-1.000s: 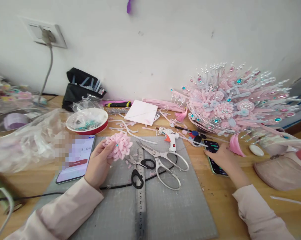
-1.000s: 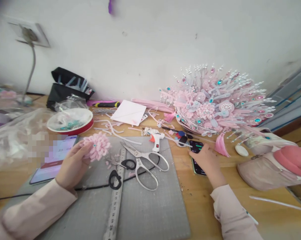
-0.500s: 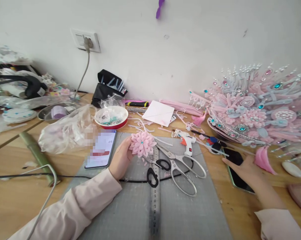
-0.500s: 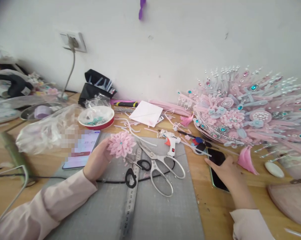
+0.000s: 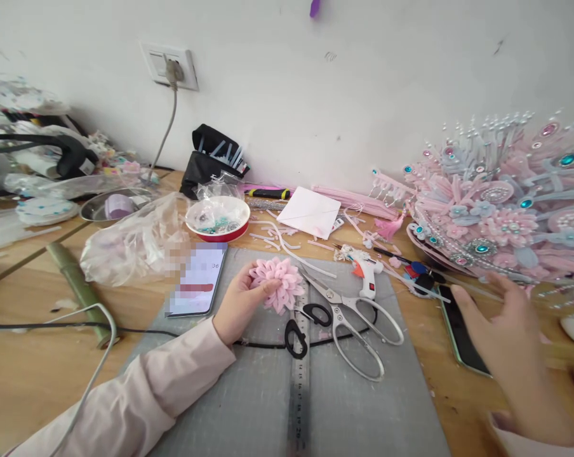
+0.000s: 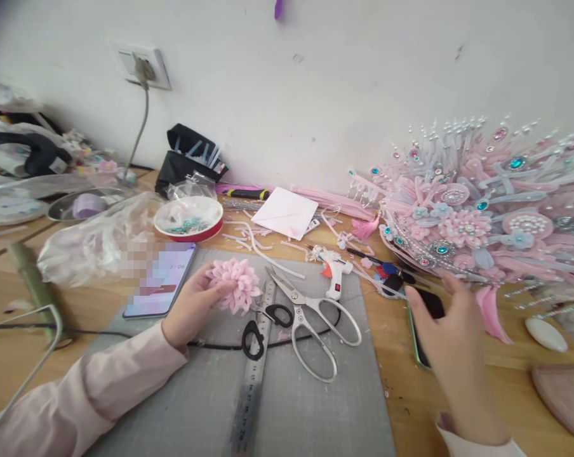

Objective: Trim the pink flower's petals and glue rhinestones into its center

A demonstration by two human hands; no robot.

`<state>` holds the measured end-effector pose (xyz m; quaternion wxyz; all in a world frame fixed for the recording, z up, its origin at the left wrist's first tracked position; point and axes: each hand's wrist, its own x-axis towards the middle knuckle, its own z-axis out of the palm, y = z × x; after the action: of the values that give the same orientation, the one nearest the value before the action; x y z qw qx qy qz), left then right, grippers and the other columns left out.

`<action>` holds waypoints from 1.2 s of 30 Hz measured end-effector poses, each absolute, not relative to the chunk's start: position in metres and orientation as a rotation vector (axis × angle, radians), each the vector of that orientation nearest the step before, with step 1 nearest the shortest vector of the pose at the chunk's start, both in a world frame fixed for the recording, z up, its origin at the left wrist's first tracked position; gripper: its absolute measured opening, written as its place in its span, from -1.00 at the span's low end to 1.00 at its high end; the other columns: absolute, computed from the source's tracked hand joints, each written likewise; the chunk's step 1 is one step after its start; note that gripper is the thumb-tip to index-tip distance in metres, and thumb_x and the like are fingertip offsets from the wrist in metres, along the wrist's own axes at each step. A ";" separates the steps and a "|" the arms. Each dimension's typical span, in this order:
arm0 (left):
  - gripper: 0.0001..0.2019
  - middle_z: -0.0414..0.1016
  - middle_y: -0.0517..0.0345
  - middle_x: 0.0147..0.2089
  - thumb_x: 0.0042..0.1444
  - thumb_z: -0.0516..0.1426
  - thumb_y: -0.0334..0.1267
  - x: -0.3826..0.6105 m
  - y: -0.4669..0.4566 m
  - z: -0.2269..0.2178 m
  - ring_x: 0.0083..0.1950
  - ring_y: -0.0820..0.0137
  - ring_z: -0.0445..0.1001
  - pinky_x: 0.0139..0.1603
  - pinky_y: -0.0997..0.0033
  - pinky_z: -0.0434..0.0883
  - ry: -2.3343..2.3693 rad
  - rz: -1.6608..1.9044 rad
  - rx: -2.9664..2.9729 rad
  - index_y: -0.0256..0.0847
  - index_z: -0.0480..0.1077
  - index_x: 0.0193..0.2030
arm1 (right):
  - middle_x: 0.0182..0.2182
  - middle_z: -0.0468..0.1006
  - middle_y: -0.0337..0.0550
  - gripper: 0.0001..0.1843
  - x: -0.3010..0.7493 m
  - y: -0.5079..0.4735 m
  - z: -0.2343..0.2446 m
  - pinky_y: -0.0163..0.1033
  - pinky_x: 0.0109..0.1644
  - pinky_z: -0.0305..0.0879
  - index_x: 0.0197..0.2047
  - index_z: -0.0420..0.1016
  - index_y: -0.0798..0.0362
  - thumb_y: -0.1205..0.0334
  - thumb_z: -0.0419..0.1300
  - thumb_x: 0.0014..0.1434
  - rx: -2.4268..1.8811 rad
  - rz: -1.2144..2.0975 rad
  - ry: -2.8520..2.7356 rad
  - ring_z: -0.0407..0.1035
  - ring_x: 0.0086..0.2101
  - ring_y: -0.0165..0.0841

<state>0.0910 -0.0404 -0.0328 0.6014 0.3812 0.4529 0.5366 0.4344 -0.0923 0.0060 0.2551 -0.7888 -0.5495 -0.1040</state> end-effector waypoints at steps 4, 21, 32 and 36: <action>-0.71 0.49 0.21 -0.38 -0.24 0.30 -0.25 0.092 -0.045 -0.029 -0.37 0.41 0.44 -0.33 0.46 0.35 1.067 1.253 0.942 -0.22 0.36 -0.33 | -0.17 0.49 -0.02 -0.70 0.357 -0.089 0.004 -0.07 0.04 0.15 -0.16 0.39 0.04 0.05 0.01 0.16 -1.626 -0.236 -2.076 0.33 -0.10 -0.17; -0.76 0.50 0.16 -0.25 -0.09 0.23 -0.23 0.083 -0.031 -0.035 -0.25 0.38 0.45 -0.24 0.45 0.34 1.050 1.286 0.819 -0.21 0.35 -0.26 | -0.31 0.46 -0.08 -0.81 0.313 -0.096 -0.033 -0.13 -0.24 0.32 -0.27 0.35 0.03 0.10 0.12 0.09 -1.616 0.014 -2.292 0.39 -0.29 -0.22; -0.74 0.51 0.16 -0.22 -0.10 0.24 -0.23 0.084 -0.031 -0.033 -0.29 0.43 0.45 -0.22 0.44 0.34 1.030 1.243 0.781 -0.21 0.37 -0.24 | -0.21 0.48 0.08 -0.58 0.330 -0.100 -0.052 -0.07 -0.17 0.35 -0.07 0.26 0.13 0.03 0.05 0.09 -1.910 -0.064 -2.178 0.40 -0.21 -0.12; -0.72 0.52 0.16 -0.27 -0.14 0.26 -0.23 0.084 -0.031 -0.032 -0.28 0.38 0.47 -0.21 0.40 0.35 1.066 1.244 0.780 -0.22 0.37 -0.25 | -0.25 0.48 0.05 -0.61 0.329 -0.097 -0.052 -0.04 -0.19 0.35 -0.15 0.31 0.12 0.01 0.05 0.06 -1.958 -0.095 -2.208 0.40 -0.22 -0.09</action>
<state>0.0843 -0.0311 -0.0323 0.6161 0.3386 0.4628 0.5400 0.3287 -0.0971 -0.0521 0.0944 -0.6602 -0.7444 -0.0319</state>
